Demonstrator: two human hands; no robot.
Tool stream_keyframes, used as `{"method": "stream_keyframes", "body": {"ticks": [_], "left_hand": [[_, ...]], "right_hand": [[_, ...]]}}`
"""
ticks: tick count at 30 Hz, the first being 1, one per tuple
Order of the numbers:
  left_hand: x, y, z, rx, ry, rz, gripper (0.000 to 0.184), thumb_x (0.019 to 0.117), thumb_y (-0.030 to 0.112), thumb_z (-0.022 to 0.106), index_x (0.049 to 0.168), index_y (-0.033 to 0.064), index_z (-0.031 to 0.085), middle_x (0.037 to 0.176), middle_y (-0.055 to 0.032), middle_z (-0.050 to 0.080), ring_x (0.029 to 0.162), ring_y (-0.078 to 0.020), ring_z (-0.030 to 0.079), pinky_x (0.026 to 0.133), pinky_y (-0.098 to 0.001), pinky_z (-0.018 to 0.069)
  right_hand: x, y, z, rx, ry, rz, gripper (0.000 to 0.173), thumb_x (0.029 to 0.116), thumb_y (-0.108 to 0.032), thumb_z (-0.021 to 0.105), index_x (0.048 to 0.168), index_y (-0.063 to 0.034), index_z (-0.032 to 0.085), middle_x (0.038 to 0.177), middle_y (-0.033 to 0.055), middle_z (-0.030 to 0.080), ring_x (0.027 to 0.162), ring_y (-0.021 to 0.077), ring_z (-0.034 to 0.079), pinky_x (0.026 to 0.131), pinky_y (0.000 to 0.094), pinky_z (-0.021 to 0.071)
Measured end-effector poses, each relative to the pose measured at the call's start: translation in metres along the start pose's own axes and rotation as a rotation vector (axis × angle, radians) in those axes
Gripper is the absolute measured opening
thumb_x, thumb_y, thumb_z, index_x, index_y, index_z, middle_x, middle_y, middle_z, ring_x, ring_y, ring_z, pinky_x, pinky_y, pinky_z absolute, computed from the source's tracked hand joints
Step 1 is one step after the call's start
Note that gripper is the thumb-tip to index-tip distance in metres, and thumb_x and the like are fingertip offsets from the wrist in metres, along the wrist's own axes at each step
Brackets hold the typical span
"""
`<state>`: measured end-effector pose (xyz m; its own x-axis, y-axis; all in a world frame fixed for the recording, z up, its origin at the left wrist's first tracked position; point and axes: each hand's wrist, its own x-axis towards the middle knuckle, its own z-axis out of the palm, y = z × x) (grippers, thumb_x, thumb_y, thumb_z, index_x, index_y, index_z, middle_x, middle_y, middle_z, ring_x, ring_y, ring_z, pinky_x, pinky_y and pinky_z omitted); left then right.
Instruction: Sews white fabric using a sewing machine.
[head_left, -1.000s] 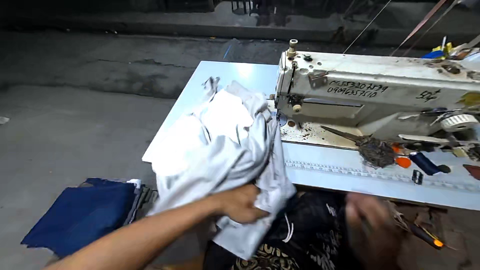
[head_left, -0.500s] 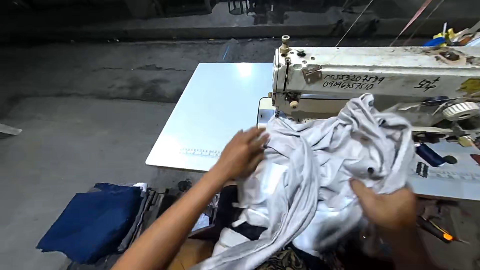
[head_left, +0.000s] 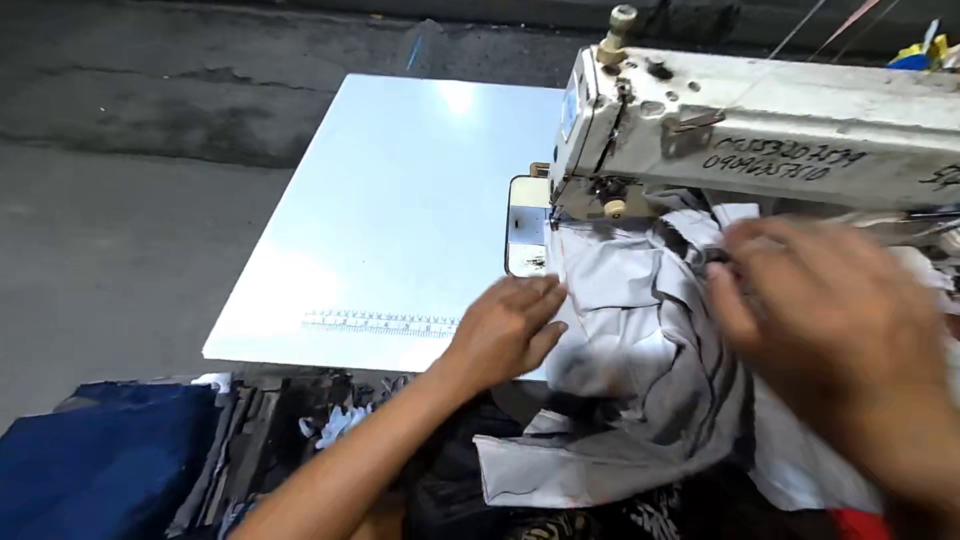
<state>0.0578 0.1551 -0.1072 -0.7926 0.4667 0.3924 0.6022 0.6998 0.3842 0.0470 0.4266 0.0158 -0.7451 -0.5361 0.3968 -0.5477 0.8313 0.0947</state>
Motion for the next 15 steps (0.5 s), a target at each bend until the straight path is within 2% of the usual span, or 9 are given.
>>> {"method": "stream_keyframes", "body": {"ticks": [1, 2, 4, 5, 6, 9, 15], "left_hand": [[0.005, -0.010, 0.000, 0.027, -0.063, 0.000, 0.053, 0.1020, 0.051, 0.051, 0.136, 0.0133, 0.068, 0.144, -0.0065, 0.062, 0.137, -0.0206, 0.056, 0.114, -0.0500, 0.0432], [0.008, -0.015, 0.001, 0.062, -0.108, 0.002, 0.061, 0.0987, 0.061, 0.050, 0.136, 0.0164, 0.067, 0.148, -0.0052, 0.059, 0.141, -0.0209, 0.051, 0.116, -0.0541, 0.0381], [0.012, -0.020, 0.005, 0.125, -0.142, 0.000, 0.065, 0.0954, 0.068, 0.047, 0.134, 0.0211, 0.069, 0.149, -0.0025, 0.059, 0.143, -0.0216, 0.049, 0.117, -0.0591, 0.0341], [0.011, -0.021, 0.005, 0.142, -0.161, -0.007, 0.066, 0.0961, 0.070, 0.045, 0.137, 0.0232, 0.068, 0.151, -0.0007, 0.057, 0.144, -0.0210, 0.048, 0.117, -0.0596, 0.0337], [0.010, -0.022, 0.005, 0.148, -0.164, -0.011, 0.065, 0.0965, 0.070, 0.044, 0.137, 0.0242, 0.067, 0.152, 0.0005, 0.056, 0.144, -0.0205, 0.048, 0.116, -0.0602, 0.0342], [0.008, -0.022, 0.005, 0.141, -0.166, -0.019, 0.063, 0.0974, 0.068, 0.044, 0.136, 0.0252, 0.068, 0.152, 0.0019, 0.055, 0.144, -0.0199, 0.048, 0.115, -0.0599, 0.0348], [0.011, -0.028, 0.002, 0.155, -0.176, 0.008, 0.062, 0.0958, 0.071, 0.044, 0.138, 0.0307, 0.067, 0.152, 0.0042, 0.055, 0.142, -0.0192, 0.049, 0.115, -0.0607, 0.0336]], "right_hand": [[0.003, -0.020, 0.021, 0.107, 0.102, -0.135, 0.026, 0.0997, -0.018, 0.054, 0.100, 0.0002, 0.073, 0.109, 0.0200, 0.074, 0.106, 0.0366, 0.070, 0.088, 0.0522, 0.0556], [0.006, -0.032, 0.046, 0.206, 0.072, -0.226, 0.028, 0.1034, -0.020, 0.051, 0.109, -0.0061, 0.075, 0.117, 0.0134, 0.074, 0.115, 0.0296, 0.069, 0.097, 0.0490, 0.0548], [0.009, -0.028, 0.094, 0.219, -0.096, -0.315, 0.038, 0.1085, -0.030, 0.044, 0.134, -0.0148, 0.066, 0.144, 0.0063, 0.062, 0.138, 0.0247, 0.055, 0.113, 0.0544, 0.0431], [0.009, -0.019, 0.108, 0.216, -0.156, -0.318, 0.041, 0.1088, -0.034, 0.041, 0.137, -0.0162, 0.065, 0.147, 0.0061, 0.059, 0.140, 0.0258, 0.053, 0.115, 0.0590, 0.0393], [0.009, -0.011, 0.114, 0.207, -0.201, -0.310, 0.044, 0.1086, -0.038, 0.040, 0.138, -0.0175, 0.065, 0.146, 0.0069, 0.061, 0.138, 0.0271, 0.055, 0.114, 0.0614, 0.0397], [0.007, -0.004, 0.108, 0.132, -0.284, -0.330, 0.048, 0.1084, -0.042, 0.036, 0.139, -0.0186, 0.065, 0.143, 0.0091, 0.062, 0.131, 0.0295, 0.061, 0.108, 0.0584, 0.0450], [0.008, -0.006, 0.105, 0.075, -0.302, -0.338, 0.050, 0.1087, -0.042, 0.033, 0.141, -0.0180, 0.063, 0.147, 0.0086, 0.060, 0.133, 0.0292, 0.058, 0.110, 0.0541, 0.0433]]}}
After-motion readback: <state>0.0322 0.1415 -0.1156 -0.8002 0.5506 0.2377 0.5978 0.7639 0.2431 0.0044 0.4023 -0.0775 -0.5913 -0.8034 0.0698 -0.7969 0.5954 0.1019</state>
